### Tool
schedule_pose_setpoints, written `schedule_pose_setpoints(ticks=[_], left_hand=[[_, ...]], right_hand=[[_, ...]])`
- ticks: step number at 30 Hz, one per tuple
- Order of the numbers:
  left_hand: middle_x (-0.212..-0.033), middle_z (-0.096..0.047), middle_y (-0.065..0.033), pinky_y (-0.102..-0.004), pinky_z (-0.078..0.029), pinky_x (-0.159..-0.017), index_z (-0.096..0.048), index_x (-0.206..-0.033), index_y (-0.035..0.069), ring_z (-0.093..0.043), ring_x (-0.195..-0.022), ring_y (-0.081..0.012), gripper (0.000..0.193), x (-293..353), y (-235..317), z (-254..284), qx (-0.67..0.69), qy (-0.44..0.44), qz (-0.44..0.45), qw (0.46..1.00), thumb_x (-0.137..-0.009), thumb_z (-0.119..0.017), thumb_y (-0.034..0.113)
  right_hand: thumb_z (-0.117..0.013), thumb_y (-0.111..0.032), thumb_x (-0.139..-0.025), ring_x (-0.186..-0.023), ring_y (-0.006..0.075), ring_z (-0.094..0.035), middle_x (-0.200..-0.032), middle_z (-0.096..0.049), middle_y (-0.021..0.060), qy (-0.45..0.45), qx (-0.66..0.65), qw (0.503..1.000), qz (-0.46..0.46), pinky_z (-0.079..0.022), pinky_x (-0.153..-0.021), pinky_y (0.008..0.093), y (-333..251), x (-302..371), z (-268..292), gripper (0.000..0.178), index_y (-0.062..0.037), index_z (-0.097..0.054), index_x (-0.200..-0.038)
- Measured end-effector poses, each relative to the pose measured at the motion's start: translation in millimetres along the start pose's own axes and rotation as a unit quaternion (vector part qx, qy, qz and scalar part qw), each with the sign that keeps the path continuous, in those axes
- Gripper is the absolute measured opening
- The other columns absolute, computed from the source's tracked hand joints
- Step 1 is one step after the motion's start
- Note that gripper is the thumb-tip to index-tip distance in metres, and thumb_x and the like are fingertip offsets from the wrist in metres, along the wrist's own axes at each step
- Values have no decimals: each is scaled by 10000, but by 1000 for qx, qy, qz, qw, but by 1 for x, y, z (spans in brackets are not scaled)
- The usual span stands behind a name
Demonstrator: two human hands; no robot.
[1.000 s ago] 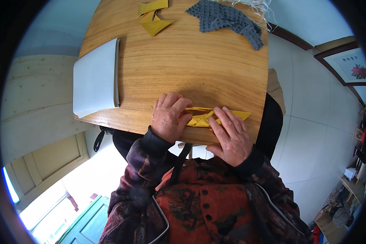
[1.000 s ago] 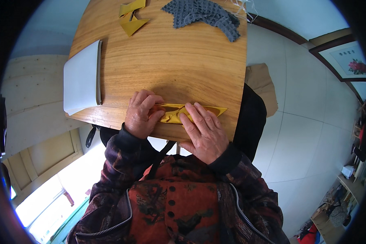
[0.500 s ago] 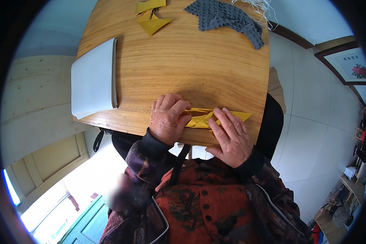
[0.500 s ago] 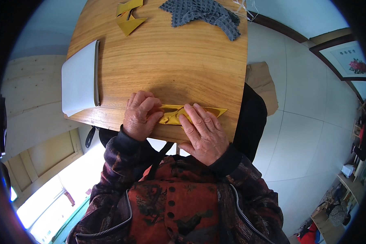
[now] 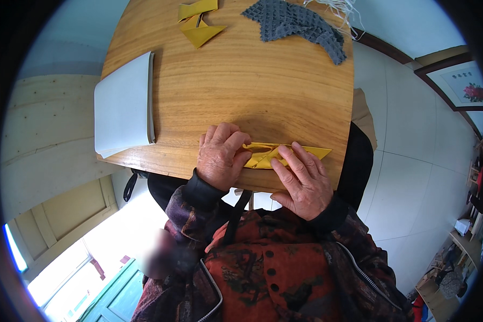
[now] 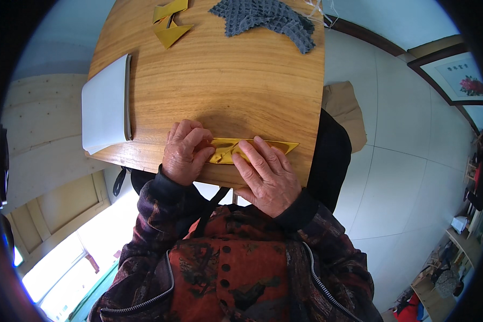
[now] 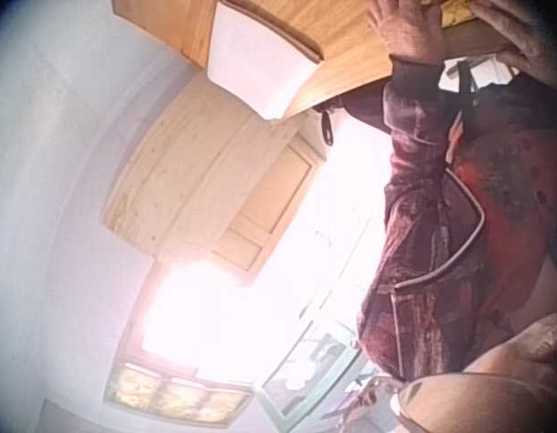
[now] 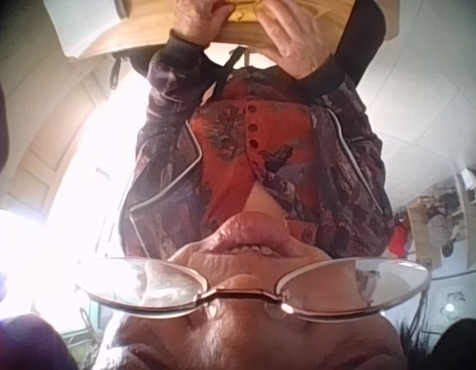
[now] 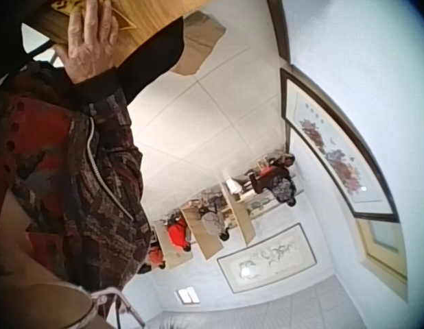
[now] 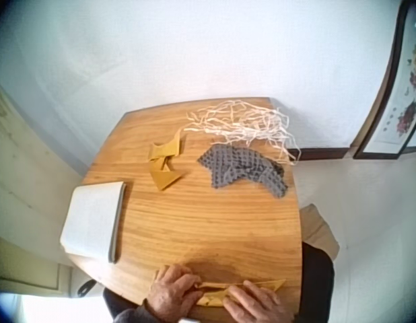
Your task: The person folds a yellow sheet of paper into a triangular shape on a wooden table, pressing the creases to form a compact folded piece. The person then picks up a white sheet and places a yellow sheet on top, aligning them on the table.
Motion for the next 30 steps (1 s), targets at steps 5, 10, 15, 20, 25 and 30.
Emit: schedule_pose_setpoints(ticks=[5, 10, 15, 20, 25, 30], left_hand=[[-975, -572, -90, -401, -434, -826, -645, -925, 80, -529, -923, -310, 268, 1, -1, 0, 7, 5, 9, 1000, -681, -750, 46], [-966, -570, -88, -394, -435, -832, -646, -918, 81, -527, -921, -307, 267, 2, -2, -2, 16, 11, 18, 1000, -678, -751, 28], [-982, -569, -65, -410, -408, -829, -654, -955, 127, -521, -937, -299, 260, 3, -4, -3, 28, 7, 26, 999, -712, -741, 93], [-943, -567, -80, -383, -428, -834, -647, -918, 87, -519, -916, -299, 275, 3, -4, -3, 26, 16, 26, 999, -674, -755, 22], [-944, -568, -79, -383, -426, -831, -647, -922, 91, -519, -918, -300, 277, 3, -3, -2, 23, 15, 22, 999, -676, -755, 24], [-947, -568, -79, -390, -424, -835, -649, -922, 93, -520, -921, -300, 272, 2, -3, -2, 24, 14, 24, 999, -680, -755, 30]], right_hand=[[-809, -367, -672, -1362, 335, -388, -1472, -410, 127, 4, -13, 1000, -3, -368, -1062, 473, 1, 0, -1, 771, -95, -542, -1342], [-809, -366, -678, -1354, 340, -397, -1472, -404, 135, 6, -10, 1000, 1, -368, -1066, 468, 1, 1, -1, 769, -89, -537, -1342], [-813, -360, -682, -1334, 354, -418, -1464, -402, 161, 15, -18, 1000, 4, -376, -1062, 467, 2, 1, 1, 766, -87, -529, -1339], [-821, -348, -678, -1319, 366, -433, -1458, -400, 181, 18, -25, 1000, 2, -385, -1055, 468, 2, 1, 1, 769, -84, -523, -1336], [-817, -349, -673, -1334, 347, -421, -1462, -399, 175, 20, -24, 1000, 0, -372, -1072, 460, 2, 1, 1, 767, -84, -530, -1333], [-813, -368, -676, -1329, 355, -422, -1464, -396, 169, 17, -15, 1000, 5, -381, -1062, 465, 2, 0, 1, 743, -78, -552, -1309]])
Point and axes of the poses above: each hand's wrist, its own x-axis away from the middle knuckle, its own z-axis out of the back of the hand, y = z × x, the point moved 4 cm from there along -x, towards the middle knuckle
